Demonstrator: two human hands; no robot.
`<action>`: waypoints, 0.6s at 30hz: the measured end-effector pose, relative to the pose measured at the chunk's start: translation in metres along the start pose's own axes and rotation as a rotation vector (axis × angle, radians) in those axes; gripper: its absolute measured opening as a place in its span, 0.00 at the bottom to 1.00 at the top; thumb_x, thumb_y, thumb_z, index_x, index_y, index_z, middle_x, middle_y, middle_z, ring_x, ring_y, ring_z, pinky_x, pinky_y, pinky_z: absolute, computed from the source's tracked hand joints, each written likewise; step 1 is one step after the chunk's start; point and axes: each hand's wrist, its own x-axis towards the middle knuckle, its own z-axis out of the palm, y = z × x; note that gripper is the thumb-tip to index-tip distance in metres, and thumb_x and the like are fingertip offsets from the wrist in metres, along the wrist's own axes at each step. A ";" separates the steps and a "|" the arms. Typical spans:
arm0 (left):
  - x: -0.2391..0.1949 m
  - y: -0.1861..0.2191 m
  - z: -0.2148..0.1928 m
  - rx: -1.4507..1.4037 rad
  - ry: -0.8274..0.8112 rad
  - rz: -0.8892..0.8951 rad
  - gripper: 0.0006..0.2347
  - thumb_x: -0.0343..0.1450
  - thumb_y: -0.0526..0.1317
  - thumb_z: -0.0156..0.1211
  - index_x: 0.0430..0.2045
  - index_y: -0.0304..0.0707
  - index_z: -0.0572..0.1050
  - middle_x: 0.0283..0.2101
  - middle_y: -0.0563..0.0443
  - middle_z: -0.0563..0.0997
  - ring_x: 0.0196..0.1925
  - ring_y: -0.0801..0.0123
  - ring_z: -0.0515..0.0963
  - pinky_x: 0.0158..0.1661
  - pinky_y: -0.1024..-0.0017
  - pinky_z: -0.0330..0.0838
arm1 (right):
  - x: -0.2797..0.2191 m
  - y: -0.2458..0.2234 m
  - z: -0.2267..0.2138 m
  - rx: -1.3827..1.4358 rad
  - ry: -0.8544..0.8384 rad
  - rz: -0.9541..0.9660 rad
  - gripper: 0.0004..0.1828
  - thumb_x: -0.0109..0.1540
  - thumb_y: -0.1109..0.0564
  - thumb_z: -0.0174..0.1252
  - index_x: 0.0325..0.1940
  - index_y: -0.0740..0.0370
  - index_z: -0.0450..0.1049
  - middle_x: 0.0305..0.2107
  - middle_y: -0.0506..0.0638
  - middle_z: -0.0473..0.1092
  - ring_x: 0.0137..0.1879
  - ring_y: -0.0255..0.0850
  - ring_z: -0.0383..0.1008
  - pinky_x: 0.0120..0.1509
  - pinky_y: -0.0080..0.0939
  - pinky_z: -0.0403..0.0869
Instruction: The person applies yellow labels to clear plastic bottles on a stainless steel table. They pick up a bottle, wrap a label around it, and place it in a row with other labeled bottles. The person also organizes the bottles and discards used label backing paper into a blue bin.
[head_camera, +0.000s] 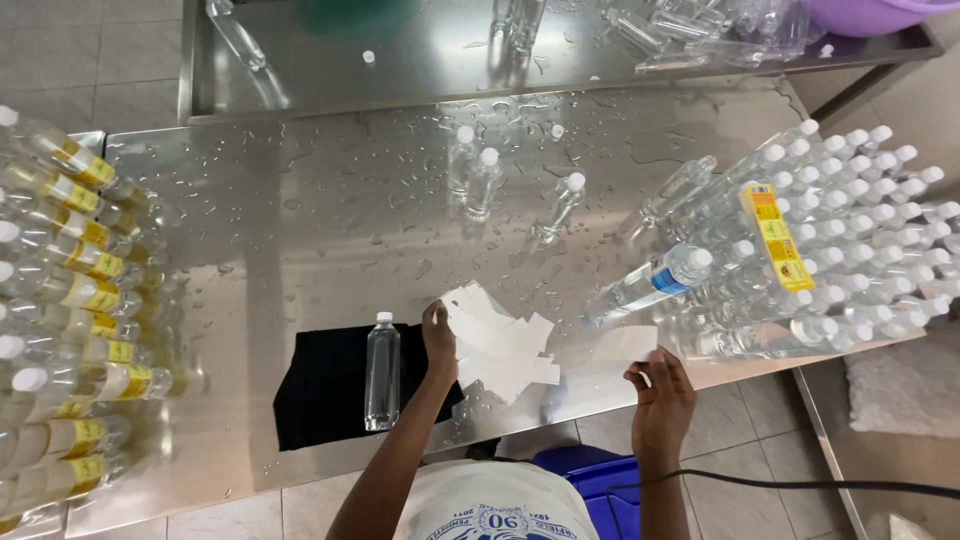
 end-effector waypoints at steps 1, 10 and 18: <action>-0.003 -0.004 0.006 0.149 -0.051 0.032 0.29 0.79 0.57 0.48 0.74 0.45 0.62 0.78 0.48 0.66 0.80 0.59 0.65 0.74 0.60 0.61 | 0.000 -0.006 0.006 -0.031 -0.024 0.006 0.10 0.73 0.60 0.57 0.56 0.66 0.77 0.34 0.48 0.69 0.39 0.42 0.74 0.50 0.43 0.77; -0.095 0.026 -0.034 -0.070 -0.767 -0.403 0.33 0.74 0.67 0.50 0.55 0.32 0.73 0.42 0.38 0.84 0.41 0.52 0.89 0.43 0.56 0.85 | -0.032 -0.018 0.068 -0.630 -1.123 -0.457 0.16 0.72 0.64 0.51 0.58 0.57 0.82 0.56 0.53 0.78 0.58 0.46 0.82 0.48 0.40 0.83; -0.078 0.029 -0.117 -0.181 -0.328 -0.142 0.11 0.70 0.43 0.72 0.41 0.41 0.79 0.41 0.49 0.86 0.42 0.64 0.84 0.45 0.65 0.78 | -0.035 0.013 0.094 -0.806 -1.391 -0.386 0.17 0.71 0.60 0.56 0.58 0.46 0.85 0.67 0.45 0.72 0.62 0.43 0.81 0.54 0.46 0.85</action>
